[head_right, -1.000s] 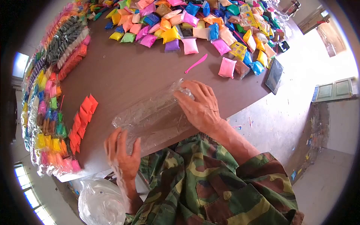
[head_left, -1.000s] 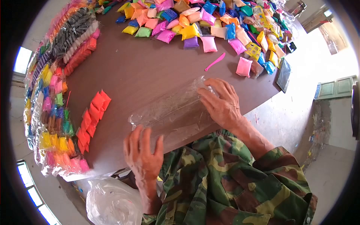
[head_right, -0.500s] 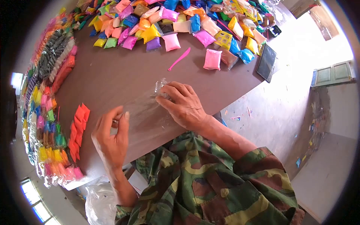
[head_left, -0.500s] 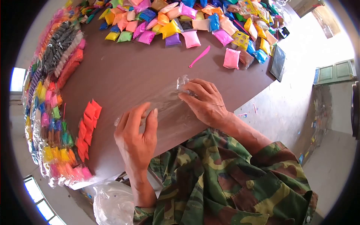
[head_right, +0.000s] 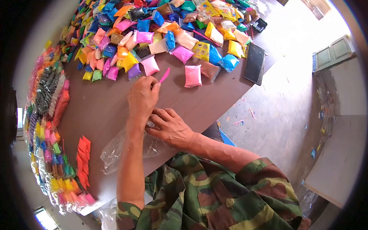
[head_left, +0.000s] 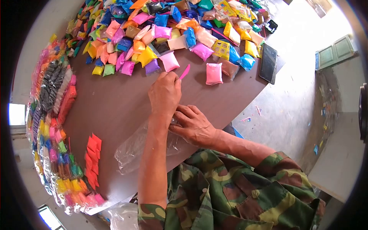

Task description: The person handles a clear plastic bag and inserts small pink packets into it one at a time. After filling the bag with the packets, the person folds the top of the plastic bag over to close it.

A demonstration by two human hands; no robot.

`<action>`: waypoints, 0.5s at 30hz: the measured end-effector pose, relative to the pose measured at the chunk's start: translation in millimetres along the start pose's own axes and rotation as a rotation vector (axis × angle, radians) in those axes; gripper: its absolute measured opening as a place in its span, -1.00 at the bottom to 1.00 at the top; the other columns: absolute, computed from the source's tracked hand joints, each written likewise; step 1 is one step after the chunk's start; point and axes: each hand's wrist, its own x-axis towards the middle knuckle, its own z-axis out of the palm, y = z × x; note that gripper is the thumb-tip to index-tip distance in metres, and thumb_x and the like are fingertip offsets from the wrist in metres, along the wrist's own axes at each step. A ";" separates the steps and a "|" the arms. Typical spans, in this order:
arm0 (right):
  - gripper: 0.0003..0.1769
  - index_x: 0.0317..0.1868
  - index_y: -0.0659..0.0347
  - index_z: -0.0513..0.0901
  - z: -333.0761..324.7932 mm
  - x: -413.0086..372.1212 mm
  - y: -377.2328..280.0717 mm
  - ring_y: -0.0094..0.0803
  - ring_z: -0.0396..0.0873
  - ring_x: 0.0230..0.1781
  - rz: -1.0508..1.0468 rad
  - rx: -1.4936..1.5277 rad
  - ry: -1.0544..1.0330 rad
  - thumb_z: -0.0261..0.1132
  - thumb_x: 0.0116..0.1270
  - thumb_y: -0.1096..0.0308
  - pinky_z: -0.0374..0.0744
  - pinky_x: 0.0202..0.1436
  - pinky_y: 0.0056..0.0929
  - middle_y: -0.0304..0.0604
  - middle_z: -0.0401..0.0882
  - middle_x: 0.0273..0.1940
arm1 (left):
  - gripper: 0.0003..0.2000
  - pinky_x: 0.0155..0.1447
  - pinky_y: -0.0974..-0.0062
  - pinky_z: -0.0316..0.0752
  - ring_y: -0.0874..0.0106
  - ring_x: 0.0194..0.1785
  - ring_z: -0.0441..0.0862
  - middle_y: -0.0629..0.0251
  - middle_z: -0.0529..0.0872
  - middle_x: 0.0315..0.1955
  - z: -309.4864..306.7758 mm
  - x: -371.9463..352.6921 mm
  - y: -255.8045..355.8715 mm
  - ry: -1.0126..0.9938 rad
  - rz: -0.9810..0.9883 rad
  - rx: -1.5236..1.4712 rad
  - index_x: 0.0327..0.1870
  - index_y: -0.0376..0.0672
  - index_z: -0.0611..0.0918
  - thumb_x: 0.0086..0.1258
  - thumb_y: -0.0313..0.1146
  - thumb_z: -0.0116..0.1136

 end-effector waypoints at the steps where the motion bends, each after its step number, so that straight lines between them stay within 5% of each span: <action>1: -0.52 0.26 -0.02 0.74 0.3 0.0 -0.6 -0.04 0.44 0.49 -0.003 -0.001 -0.004 0.35 0.31 0.30 0.45 0.45 0.01 -0.07 0.56 0.31 | -0.84 0.03 -0.01 0.64 -0.01 -0.07 0.78 0.08 0.79 -0.20 0.6 0.3 -0.2 -0.002 -0.016 -0.025 -0.18 -0.23 0.74 0.49 -0.31 0.38; 10: -0.52 0.24 0.02 0.75 2.4 -2.5 1.2 -0.11 0.46 0.46 -0.067 -0.005 -0.035 0.36 0.28 0.28 0.46 0.43 -0.04 -0.21 0.63 0.24 | -0.86 0.00 -0.13 0.63 -0.13 -0.08 0.76 -0.03 0.78 -0.22 4.4 -10.8 -2.4 0.075 0.071 0.120 -0.20 -0.23 0.61 0.51 -0.37 0.28; 15: -0.53 0.22 0.06 0.74 -0.5 2.2 -0.9 -0.14 0.46 0.49 -0.070 -0.033 0.011 0.36 0.27 0.26 0.48 0.42 -0.06 -0.23 0.63 0.28 | -0.89 -0.13 0.10 0.69 0.08 -0.29 0.79 0.07 0.77 -0.29 -42.4 -44.6 -10.9 0.169 -0.137 -0.090 -0.06 -0.24 0.61 0.55 -0.44 0.29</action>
